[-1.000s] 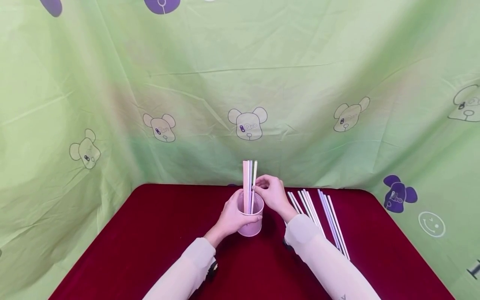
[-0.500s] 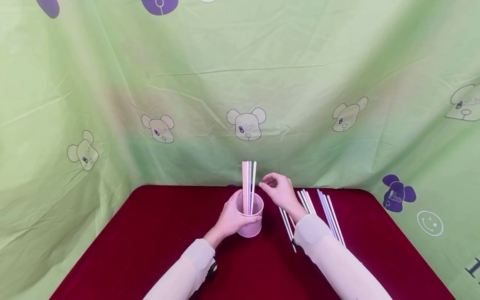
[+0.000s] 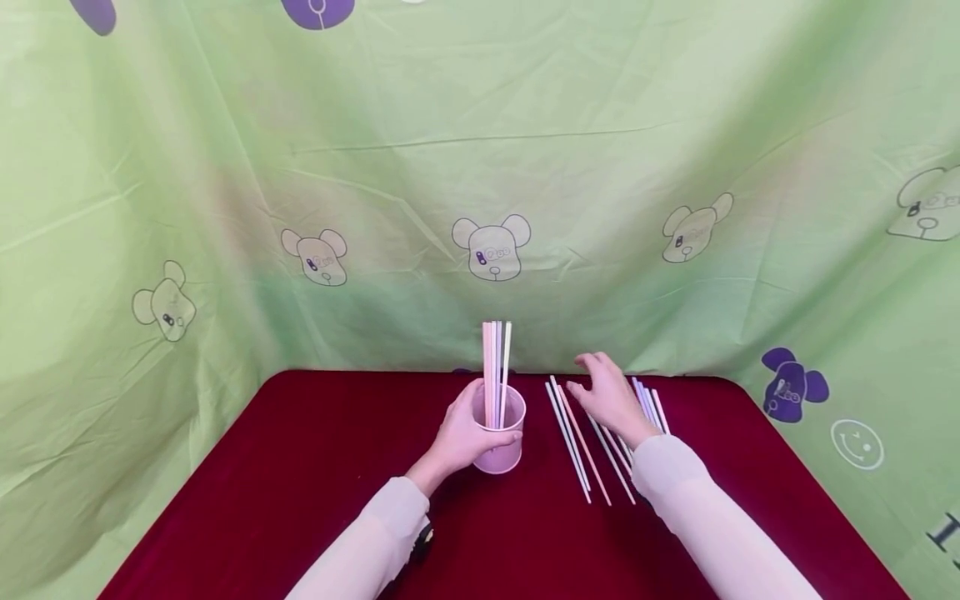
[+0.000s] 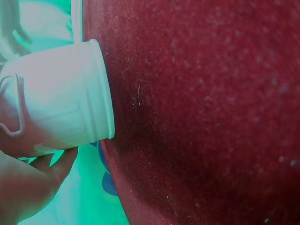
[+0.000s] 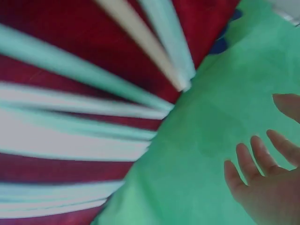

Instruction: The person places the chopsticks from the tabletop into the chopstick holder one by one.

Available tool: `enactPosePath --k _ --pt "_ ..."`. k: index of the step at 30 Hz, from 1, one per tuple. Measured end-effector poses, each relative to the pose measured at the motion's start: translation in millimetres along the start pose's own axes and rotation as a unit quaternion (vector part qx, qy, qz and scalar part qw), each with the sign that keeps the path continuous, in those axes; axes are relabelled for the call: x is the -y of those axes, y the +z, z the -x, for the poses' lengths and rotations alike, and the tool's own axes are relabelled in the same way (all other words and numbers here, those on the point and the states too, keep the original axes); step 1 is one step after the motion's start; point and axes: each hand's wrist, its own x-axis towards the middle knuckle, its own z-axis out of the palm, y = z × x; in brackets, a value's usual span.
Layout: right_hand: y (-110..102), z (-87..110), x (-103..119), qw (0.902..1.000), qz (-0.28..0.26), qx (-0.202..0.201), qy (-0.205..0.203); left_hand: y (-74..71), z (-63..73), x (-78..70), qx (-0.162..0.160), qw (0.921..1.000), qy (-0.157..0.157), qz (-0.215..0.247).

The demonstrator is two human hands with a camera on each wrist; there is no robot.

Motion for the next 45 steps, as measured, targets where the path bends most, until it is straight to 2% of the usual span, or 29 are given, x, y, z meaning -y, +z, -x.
enactPosePath --k 7,21,35,40,45 --pt "-18 17.6 -42 0.9970 0.065 0.035 0.025 0.3 0.6 -0.4 -0.007 1.0000 0.001 -0.006" --pt "-36 46.5 -98 0.9906 0.112 0.053 0.058 -1.0 0.6 -2.9 0.002 0.9999 -0.014 -0.007" --pt "-42 66.1 -126 0.9900 0.112 0.059 0.063 -0.8 0.0 -2.3 0.001 0.9999 -0.013 0.001" --pt "-44 65.5 -130 0.9895 0.101 0.059 0.085 -0.1 -0.9 -1.0 -0.002 0.9999 -0.011 -0.001" --pt "-49 64.1 -133 0.9844 0.093 0.078 0.128 1.2 -1.2 1.1 -0.003 0.9999 -0.010 0.000"
